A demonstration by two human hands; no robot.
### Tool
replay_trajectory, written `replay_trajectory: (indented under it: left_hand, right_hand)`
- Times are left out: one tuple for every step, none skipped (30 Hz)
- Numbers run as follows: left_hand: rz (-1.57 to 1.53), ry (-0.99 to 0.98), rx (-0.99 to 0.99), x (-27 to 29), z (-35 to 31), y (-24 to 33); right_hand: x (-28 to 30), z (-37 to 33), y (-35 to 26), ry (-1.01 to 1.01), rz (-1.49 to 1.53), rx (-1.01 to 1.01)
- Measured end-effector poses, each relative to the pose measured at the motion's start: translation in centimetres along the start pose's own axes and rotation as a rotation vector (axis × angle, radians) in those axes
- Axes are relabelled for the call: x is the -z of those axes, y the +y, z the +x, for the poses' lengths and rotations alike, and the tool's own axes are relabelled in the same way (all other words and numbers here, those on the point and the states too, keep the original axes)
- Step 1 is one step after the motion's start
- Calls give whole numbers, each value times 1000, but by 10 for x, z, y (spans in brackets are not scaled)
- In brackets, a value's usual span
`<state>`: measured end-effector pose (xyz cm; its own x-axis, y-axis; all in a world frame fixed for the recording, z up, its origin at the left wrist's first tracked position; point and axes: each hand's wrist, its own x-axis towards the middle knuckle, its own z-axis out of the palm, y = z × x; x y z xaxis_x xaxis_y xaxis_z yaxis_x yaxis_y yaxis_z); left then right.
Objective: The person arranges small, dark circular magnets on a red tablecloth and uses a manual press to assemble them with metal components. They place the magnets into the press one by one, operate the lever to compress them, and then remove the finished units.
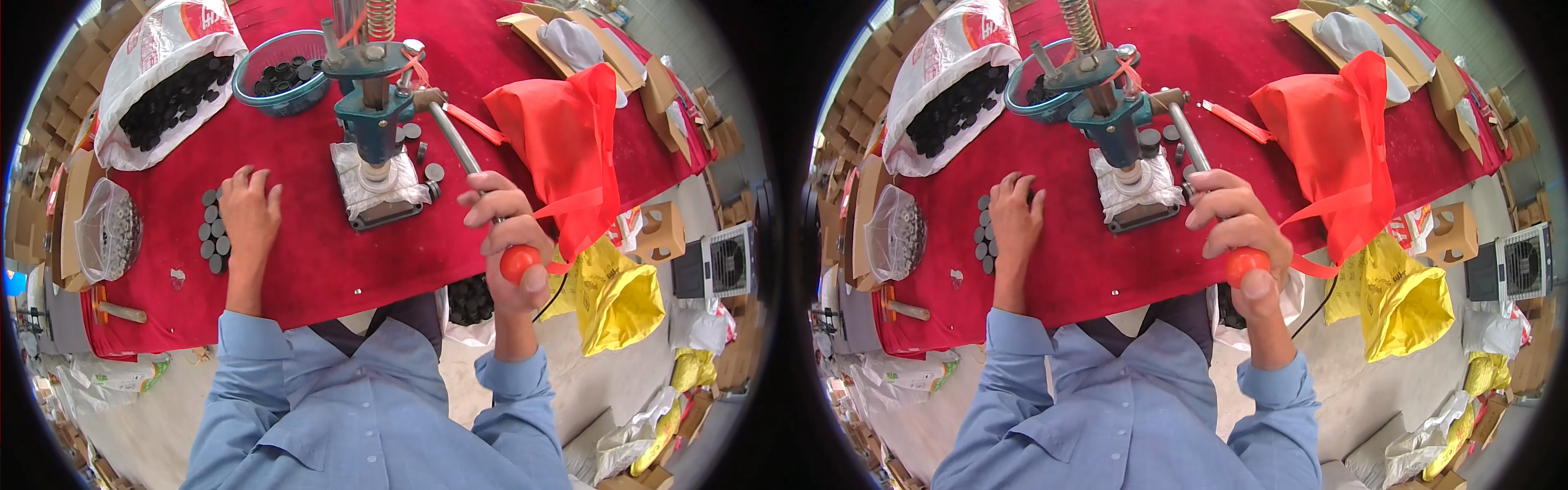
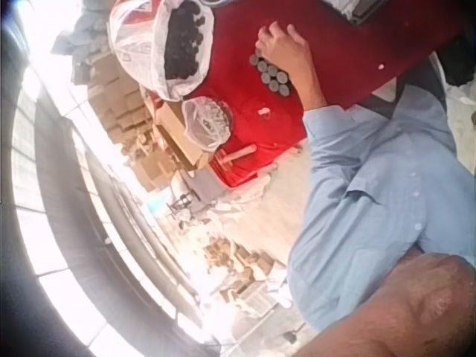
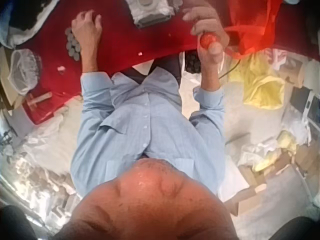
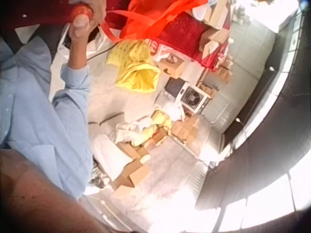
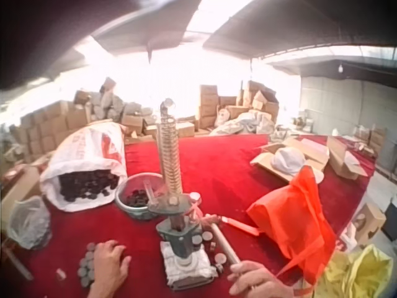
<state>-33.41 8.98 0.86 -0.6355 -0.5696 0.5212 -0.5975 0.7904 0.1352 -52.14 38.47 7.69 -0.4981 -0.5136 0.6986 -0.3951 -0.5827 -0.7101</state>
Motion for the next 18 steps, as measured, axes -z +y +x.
replay_trajectory:
  left_hand:
    - [91, -61, 39, 0, -5, -10]
    - [73, -64, 7, -1, -9, -22]
    - [54, -68, -25, -2, -14, -32]
    - [30, -68, -55, -2, -14, -33]
    - [-21, -70, -60, -2, -14, -33]
    - [-73, -72, -65, -3, -14, -33]
    - [-123, -81, -72, -2, -14, -30]
    - [-171, -89, -38, -2, -15, -28]
    - [-219, -97, -5, -2, -16, -25]
    - [-269, -105, 33, -3, -17, -24]
    - [-263, -98, 38, -2, -18, -22]
    - [-257, -91, 43, -2, -20, -20]
    - [-251, -77, 41, -1, -17, -18]
    - [-249, -95, 20, -1, -17, -19]
    - [-247, -113, -1, 0, -19, -23]
    - [-239, -126, -21, 2, -20, -27]
    - [-247, -131, -12, 2, -21, -30]
    - [-255, -136, -4, 1, -22, -32]
  right_hand:
    - [0, 0, 1, 14, -2, -5]
    - [-1, 0, -1, 32, -4, -12]
    - [-1, 0, -2, 50, -5, -19]
    - [2, 2, -1, 6, -6, 5]
    - [6, 7, -2, -26, -16, 9]
    - [9, 13, -5, -58, -26, 12]
    - [11, 15, -6, -86, -34, 9]
    - [14, 16, -5, -94, -31, 20]
    - [14, 13, -6, -85, -39, 4]
    - [14, 11, -6, -79, -47, -15]
    - [13, 8, -7, -74, -56, -34]
    - [9, 2, -3, -23, -21, -31]
    - [3, -4, 4, 30, 13, -20]
    - [1, -6, 6, 58, 40, -16]
    - [-1, -10, 8, 91, 66, -17]
    - [-4, -10, 8, 97, 90, -21]
    - [-5, -9, 8, 103, 115, -25]
    - [-5, -6, 6, 77, 77, -18]
